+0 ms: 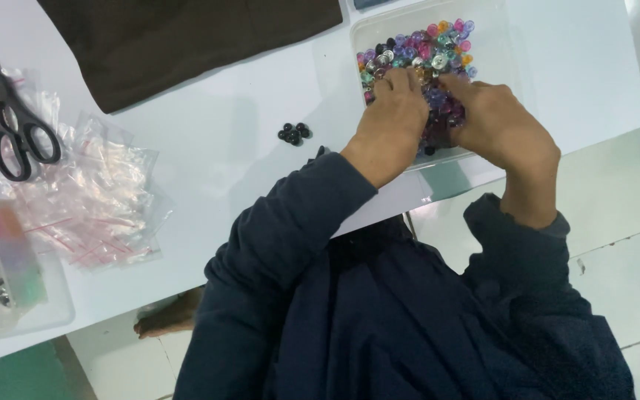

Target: Sorting and packaging small black buttons from a container of mixed beads into individual plastic bags

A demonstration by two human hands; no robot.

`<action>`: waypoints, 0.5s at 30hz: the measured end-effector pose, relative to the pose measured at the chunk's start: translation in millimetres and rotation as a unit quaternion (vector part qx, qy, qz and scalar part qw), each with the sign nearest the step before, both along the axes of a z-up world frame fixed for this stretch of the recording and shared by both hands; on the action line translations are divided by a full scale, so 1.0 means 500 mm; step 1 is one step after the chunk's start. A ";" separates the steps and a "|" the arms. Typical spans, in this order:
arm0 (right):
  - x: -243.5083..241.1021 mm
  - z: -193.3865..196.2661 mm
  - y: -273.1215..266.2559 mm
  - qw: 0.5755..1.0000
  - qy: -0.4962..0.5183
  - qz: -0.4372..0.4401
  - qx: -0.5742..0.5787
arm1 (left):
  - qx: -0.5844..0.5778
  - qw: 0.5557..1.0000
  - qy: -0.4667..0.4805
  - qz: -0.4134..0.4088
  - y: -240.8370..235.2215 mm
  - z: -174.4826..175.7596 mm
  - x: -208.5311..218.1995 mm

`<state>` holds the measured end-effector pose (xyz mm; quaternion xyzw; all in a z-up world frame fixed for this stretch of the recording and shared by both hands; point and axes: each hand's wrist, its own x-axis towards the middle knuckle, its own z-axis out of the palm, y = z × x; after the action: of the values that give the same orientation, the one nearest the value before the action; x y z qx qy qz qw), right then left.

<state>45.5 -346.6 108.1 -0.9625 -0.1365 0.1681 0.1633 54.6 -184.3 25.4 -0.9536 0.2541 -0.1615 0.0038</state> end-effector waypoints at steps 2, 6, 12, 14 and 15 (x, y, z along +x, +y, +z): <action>0.005 -0.008 -0.004 0.999 -0.020 0.010 0.043 | -0.027 0.997 0.061 -0.041 0.007 0.015 0.018; 0.000 0.027 0.013 0.984 0.011 -0.064 0.164 | -0.266 0.929 0.252 -0.061 0.024 0.045 0.031; 0.018 0.051 0.073 0.958 -0.103 -0.055 0.261 | -0.396 0.885 0.242 -0.052 0.050 0.035 0.051; 0.023 0.052 0.072 0.953 -0.130 -0.042 0.271 | -0.411 0.877 0.243 -0.052 0.067 0.065 0.050; 0.022 0.051 0.071 0.947 -0.157 -0.033 0.280 | -0.427 0.868 0.247 -0.054 0.075 0.078 0.048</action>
<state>56.6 -311.1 133.8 -0.8963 -0.1697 -0.0356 0.4082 78.4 -146.6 64.7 -0.8558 0.2044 -0.0137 -0.4750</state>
